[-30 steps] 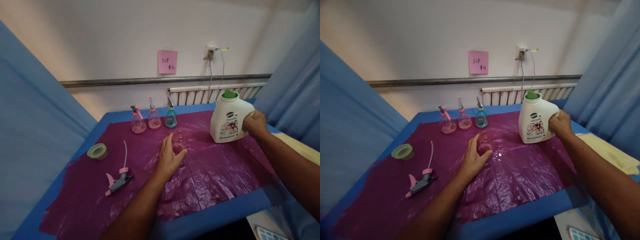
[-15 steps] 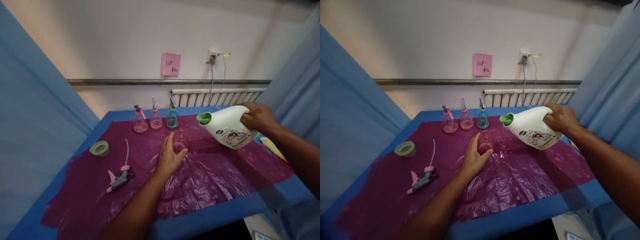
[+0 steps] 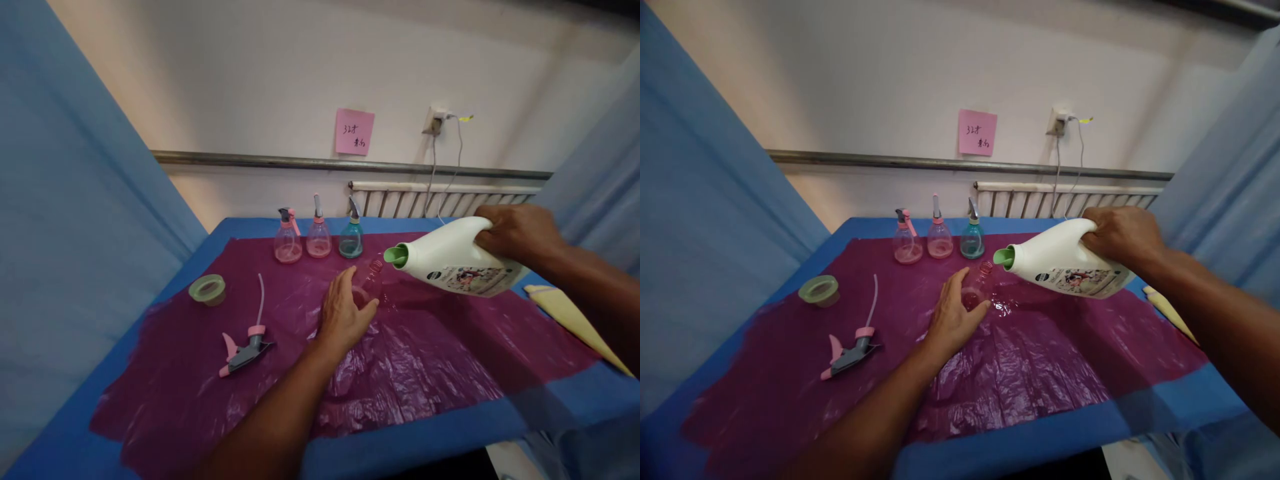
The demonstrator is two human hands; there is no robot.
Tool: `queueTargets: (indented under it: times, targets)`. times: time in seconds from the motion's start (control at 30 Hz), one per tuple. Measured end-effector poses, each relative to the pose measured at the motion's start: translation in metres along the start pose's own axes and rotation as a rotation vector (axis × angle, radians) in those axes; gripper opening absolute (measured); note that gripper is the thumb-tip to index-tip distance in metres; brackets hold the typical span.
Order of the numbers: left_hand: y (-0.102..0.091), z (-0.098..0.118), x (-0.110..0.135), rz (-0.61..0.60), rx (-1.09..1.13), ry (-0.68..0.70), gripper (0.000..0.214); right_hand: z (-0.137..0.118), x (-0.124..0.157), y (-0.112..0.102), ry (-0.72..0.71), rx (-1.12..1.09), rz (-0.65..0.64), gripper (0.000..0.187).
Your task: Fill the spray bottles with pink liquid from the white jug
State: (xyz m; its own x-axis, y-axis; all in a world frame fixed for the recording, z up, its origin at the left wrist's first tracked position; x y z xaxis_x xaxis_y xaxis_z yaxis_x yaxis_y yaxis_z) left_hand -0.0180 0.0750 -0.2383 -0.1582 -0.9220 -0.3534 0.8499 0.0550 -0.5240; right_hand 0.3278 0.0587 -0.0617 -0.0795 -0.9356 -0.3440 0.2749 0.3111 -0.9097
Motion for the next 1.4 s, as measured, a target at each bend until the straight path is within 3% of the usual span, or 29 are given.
queueTargets:
  times: [0.43,0.8,1.4]
  targets:
    - [-0.004,0.009,0.002,0.009,-0.041,0.115,0.084,-0.003,-0.004,-0.025,-0.07,0.153,0.019,0.01]
    - [-0.003,0.01,0.002,0.01,-0.064,0.126,0.089,-0.007,-0.008,-0.03,-0.148,0.315,0.013,0.02]
    - [-0.002,0.01,0.002,-0.005,-0.08,0.128,0.09,-0.01,-0.013,-0.043,-0.185,0.333,-0.023,0.032]
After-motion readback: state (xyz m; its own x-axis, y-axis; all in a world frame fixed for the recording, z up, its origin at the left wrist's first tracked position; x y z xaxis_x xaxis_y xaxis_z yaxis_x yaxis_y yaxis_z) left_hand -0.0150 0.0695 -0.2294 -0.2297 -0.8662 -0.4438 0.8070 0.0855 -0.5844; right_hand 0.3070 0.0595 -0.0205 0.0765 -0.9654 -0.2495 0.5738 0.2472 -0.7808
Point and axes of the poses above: each hand's wrist, its own x-axis away from the middle knuckle, its own y-axis out of the palm, z = x × y, the point moved 6 cm from there along -x, towards the middle knuckle, and after that the axes turned 6 degrees about -y, right-handed, at the moved point
